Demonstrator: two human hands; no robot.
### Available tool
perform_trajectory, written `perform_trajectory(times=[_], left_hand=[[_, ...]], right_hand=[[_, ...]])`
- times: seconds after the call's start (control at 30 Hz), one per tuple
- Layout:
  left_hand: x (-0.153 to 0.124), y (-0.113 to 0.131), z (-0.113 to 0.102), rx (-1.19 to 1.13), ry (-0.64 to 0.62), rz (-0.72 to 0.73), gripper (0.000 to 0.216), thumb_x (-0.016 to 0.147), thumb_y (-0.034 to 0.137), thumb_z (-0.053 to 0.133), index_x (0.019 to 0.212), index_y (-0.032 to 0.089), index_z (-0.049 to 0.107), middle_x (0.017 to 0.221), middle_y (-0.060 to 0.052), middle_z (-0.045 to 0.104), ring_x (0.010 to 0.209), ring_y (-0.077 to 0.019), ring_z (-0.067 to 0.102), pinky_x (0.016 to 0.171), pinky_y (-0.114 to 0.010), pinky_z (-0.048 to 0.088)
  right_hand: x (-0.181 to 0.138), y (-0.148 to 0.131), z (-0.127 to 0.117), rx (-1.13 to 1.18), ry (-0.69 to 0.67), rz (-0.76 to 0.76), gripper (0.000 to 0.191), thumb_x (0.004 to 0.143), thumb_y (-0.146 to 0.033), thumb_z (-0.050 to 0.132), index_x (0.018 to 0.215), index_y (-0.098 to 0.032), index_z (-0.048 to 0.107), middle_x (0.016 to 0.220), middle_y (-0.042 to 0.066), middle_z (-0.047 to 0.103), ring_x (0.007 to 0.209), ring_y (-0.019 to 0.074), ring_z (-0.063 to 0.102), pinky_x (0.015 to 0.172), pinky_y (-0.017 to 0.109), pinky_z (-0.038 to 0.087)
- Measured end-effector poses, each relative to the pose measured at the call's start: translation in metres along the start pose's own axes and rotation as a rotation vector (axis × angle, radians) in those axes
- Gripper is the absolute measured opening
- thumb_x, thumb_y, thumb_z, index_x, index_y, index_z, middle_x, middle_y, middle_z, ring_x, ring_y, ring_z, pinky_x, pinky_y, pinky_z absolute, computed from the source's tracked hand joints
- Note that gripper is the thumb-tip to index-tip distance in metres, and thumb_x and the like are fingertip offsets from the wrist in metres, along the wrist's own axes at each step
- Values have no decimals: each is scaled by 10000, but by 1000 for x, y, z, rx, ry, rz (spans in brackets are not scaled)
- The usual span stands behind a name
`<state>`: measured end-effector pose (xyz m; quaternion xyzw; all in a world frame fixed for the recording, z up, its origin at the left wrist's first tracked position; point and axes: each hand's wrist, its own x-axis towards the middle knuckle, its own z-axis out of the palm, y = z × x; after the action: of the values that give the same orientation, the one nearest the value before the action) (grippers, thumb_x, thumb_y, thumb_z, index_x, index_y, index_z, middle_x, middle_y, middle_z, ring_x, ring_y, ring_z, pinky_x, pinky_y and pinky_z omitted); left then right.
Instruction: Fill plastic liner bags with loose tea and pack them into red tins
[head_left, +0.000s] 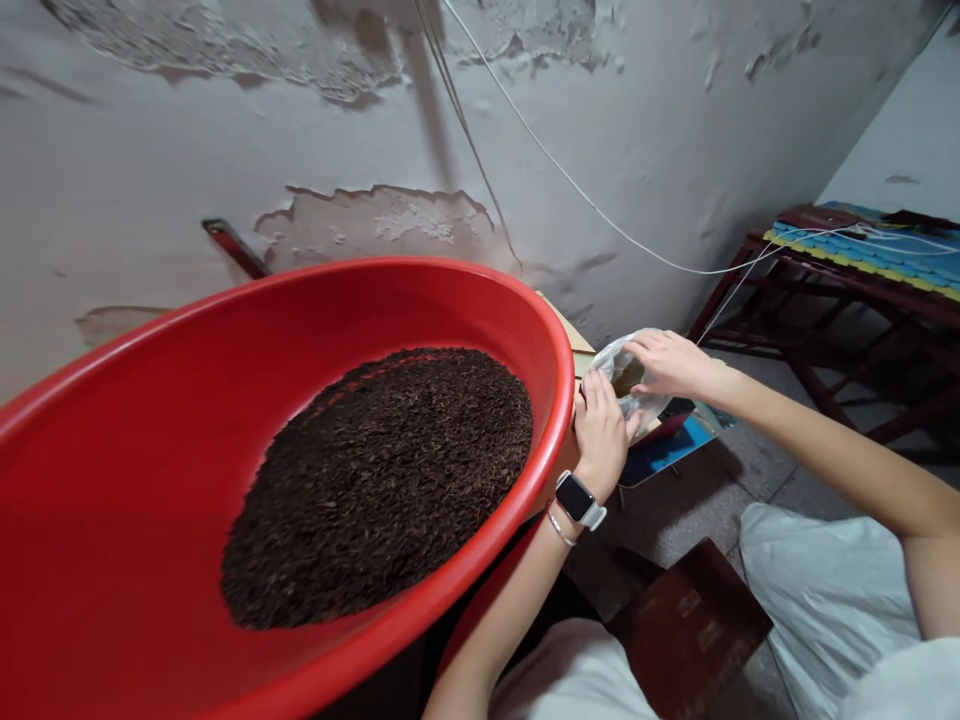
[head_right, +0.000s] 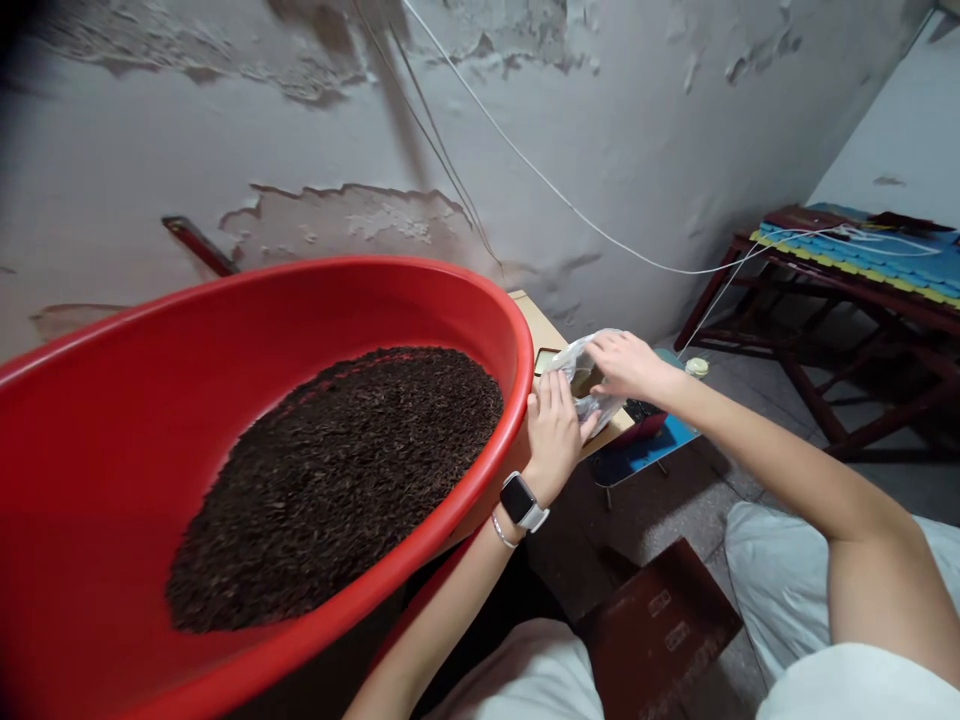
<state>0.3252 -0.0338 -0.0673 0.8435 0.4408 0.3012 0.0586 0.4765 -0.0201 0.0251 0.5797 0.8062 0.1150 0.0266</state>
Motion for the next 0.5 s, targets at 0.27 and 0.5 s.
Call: perform_trajectory(times=[0.27, 0.5], left_hand=[[7, 1, 20, -36, 22, -84, 893, 806, 355, 748, 1470, -67, 327, 1491, -351, 391, 1422, -429, 379, 1187, -542, 301], [9, 5, 19, -22, 47, -116, 923, 765, 280, 796, 1468, -48, 297, 1488, -330, 402, 1436, -381, 376, 1199, -470, 336]], right_hand=[[23, 58, 47, 552, -42, 71, 446, 970, -400, 397, 1265, -185, 653, 1273, 93, 674, 1163, 229, 620, 1019, 348, 445], [41, 67, 79, 923, 19, 291, 527, 877, -585, 458, 987, -174, 768, 1035, 66, 755, 973, 263, 675, 905, 358, 505]])
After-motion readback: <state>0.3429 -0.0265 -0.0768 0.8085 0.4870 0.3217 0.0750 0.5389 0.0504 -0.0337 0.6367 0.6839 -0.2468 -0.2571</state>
